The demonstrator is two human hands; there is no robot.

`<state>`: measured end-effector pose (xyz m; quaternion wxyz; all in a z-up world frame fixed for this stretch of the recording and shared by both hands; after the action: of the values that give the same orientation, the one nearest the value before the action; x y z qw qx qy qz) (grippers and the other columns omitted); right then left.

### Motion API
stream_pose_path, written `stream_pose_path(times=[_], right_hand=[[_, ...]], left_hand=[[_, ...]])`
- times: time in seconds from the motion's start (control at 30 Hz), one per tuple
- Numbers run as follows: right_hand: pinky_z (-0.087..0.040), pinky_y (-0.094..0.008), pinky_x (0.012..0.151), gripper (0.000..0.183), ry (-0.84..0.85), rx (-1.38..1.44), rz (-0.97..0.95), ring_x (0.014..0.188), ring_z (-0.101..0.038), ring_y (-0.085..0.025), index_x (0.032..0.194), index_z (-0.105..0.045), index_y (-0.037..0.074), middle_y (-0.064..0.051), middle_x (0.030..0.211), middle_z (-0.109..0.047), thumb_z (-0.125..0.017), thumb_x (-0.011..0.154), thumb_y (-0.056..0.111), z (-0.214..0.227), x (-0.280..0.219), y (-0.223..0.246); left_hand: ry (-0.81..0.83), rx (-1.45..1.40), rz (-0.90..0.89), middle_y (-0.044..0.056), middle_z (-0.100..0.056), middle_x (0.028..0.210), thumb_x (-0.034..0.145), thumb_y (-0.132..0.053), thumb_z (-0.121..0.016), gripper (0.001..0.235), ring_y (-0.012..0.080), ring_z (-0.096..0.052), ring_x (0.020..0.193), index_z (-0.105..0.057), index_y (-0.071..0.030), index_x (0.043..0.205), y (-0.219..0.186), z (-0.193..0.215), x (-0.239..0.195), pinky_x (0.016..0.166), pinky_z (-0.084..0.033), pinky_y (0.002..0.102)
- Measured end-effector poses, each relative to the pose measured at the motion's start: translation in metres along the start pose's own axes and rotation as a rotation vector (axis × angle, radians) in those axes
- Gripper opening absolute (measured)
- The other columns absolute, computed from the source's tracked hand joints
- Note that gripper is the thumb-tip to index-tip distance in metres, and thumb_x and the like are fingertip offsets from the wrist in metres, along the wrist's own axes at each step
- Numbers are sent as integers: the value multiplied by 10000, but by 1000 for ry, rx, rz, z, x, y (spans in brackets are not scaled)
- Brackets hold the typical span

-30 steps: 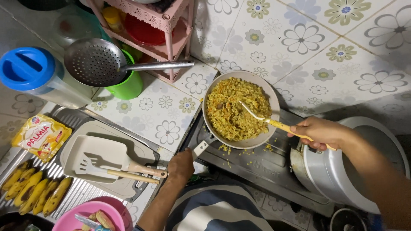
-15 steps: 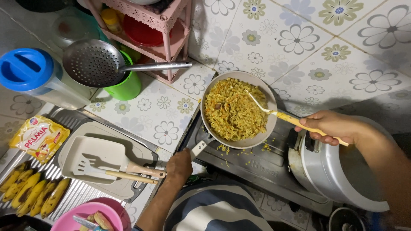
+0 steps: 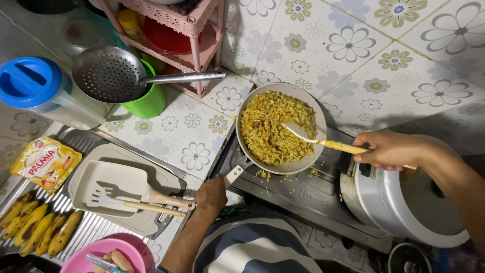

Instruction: The person stirs a yellow rice dish in a pan on a gas stove using a wooden spatula. The person holds the pan handle with their left hand while stirring with their right hand throughout the video.

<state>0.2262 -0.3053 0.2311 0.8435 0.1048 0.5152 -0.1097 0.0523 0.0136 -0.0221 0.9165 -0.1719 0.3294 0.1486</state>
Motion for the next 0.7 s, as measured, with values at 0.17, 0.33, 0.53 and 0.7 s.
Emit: stream_pose_path(times=[0.17, 0.33, 0.53, 0.7], right_hand=[[-318, -261, 517, 323, -97, -500, -3, 573, -453, -114, 1318, -609, 268, -3, 750, -610, -531, 1008, 313, -2, 2, 24], [-362, -215, 542, 362, -151, -907, 34, 638, -560, -52, 1321, -605, 402, 111, 863, -723, -420, 1017, 471, -7, 2, 48], [-340, -188, 513, 334, -152, -911, -75, 571, -487, -43, 1193, -719, 338, 97, 752, -647, -427, 1032, 353, -13, -25, 68], [-283, -123, 343, 297, -172, -1012, -133, 444, -404, -8, 1114, -733, 296, 116, 668, -530, -466, 1016, 209, -33, -15, 66]], left_hand=[[-19, 31, -11, 106, -700, 909, 921, -21, -552, 453, 268, -732, 790, -458, -71, 1362, 0, -1, 0, 517, -611, 355], [-12, 28, 12, 136, -690, 1043, 896, -61, -584, 577, 325, -718, 917, -412, -114, 1444, 6, -17, 15, 623, -618, 414], [13, 29, 2, 113, -715, 939, 889, -16, -591, 490, 312, -737, 832, -466, -84, 1358, 1, -4, 4, 555, -608, 396], [11, -38, 6, 129, -704, 947, 884, 7, -584, 461, 329, -727, 848, -480, -65, 1328, 1, 1, 0, 568, -613, 411]])
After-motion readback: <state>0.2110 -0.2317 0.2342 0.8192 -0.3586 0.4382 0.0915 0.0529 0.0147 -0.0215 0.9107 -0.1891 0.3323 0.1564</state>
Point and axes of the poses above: each hand's wrist, its own x-axis towards the middle knuckle, its own z-axis out of the back of the hand, y = z × x, the point moved 7 cm from there along x, towards the middle knuckle
